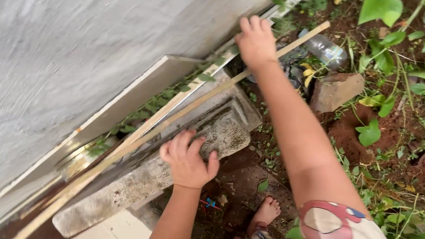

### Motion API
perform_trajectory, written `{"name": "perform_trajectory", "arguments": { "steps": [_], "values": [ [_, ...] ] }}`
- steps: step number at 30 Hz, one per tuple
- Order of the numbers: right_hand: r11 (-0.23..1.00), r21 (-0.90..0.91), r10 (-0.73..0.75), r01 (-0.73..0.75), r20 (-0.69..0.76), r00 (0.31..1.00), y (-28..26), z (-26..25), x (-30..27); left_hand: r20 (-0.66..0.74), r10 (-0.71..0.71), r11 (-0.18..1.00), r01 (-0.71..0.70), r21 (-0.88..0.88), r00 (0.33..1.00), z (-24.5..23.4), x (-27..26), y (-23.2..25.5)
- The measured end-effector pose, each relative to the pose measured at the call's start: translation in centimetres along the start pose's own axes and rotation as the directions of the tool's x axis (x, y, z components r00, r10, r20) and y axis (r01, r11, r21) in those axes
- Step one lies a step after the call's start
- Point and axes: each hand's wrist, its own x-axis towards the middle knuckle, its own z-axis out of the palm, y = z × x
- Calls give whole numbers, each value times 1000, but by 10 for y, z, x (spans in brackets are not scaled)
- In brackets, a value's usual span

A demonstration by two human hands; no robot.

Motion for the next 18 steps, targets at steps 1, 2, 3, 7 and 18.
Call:
{"name": "perform_trajectory", "arguments": {
  "steps": [1,2,3,7,18],
  "values": [
    [999,-26,-20,22,57,998,-1,-3,-2,-2,2,1000,-3,-10,1000,-2,0,0],
    [999,-20,-33,34,61,998,-1,-7,-6,0,-11,1000,11,-5,1000,-2,-3,-1],
    [996,0,-91,91,90,992,0,-12,-11,-14,-4,1000,4,-9,1000,-2,-6,-1],
    [967,99,-249,236,158,956,25,-37,-27,-53,26,999,-28,-29,998,2,1,2],
    [986,-149,-89,77,-74,993,140,-235,-205,-33,51,998,-50,26,998,0,-8,-4]
  ]
}}
